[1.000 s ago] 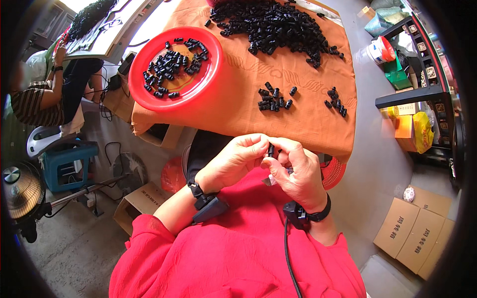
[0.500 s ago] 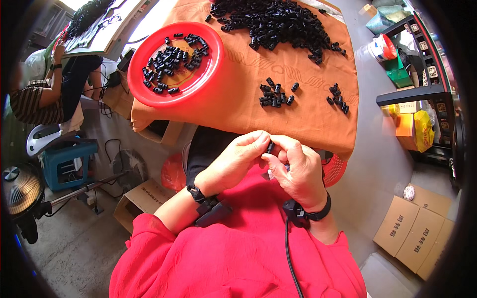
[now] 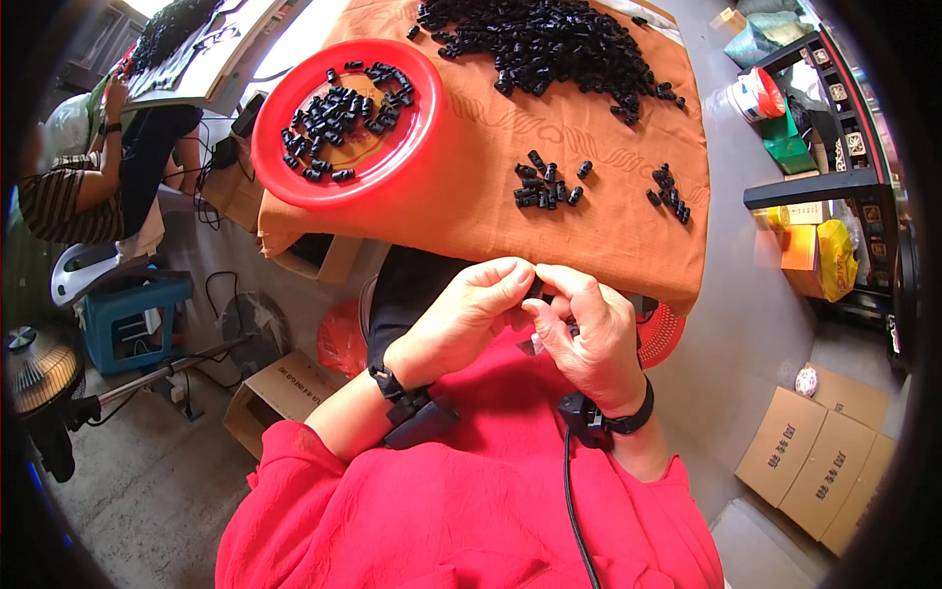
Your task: Assemble small black plastic shoe components manually.
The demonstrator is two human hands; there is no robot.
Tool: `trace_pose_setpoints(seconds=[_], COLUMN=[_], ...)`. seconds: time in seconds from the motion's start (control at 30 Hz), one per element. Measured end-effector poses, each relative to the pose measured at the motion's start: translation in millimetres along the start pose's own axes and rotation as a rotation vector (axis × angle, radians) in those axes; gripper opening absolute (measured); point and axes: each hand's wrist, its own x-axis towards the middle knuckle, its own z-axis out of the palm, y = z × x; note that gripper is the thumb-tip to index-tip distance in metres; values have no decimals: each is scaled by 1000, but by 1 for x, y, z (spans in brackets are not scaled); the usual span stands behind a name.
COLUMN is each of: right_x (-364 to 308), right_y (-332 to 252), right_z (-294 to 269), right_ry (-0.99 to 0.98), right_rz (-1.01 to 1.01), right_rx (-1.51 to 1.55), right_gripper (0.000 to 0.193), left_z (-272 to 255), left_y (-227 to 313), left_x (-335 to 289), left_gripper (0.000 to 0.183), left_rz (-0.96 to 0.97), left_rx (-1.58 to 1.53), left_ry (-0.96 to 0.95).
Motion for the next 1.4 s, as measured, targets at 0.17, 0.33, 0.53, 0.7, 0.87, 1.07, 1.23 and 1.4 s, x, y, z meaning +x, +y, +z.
trace_pose_setpoints(seconds=[0.17, 0.33, 0.53, 0.7, 0.87, 1.07, 1.23, 1.4], right_x=[-1, 1, 5, 10, 13, 12, 12, 12], right_y=[-4, -4, 1, -1, -3, -1, -2, -5], right_z=[0, -2, 7, 8, 10, 12, 12, 12], right_ry=[7, 50, 104, 102, 88, 76, 70, 49], right_rz=[69, 228, 201, 145, 141, 174, 196, 256], right_rx=[50, 61, -125, -287, -360, -359, -363, -310], right_gripper=[31, 21, 19, 22, 20, 19, 17, 16], left_z=[1, 9, 12, 12, 11, 12, 7, 11], left_y=[-2, -1, -5, -5, -6, -7, -10, -8], left_x=[1, -3, -4, -5, -5, -5, -5, -6], left_gripper=[27, 28, 27, 25, 23, 22, 22, 22], left_rz=[-10, 34, 53, 38, 95, 82, 88, 70], left_rx=[-38, 0, -15, -5, 13, 76, 75, 87], left_ry=[34, 51, 83, 104, 99, 168, 151, 183])
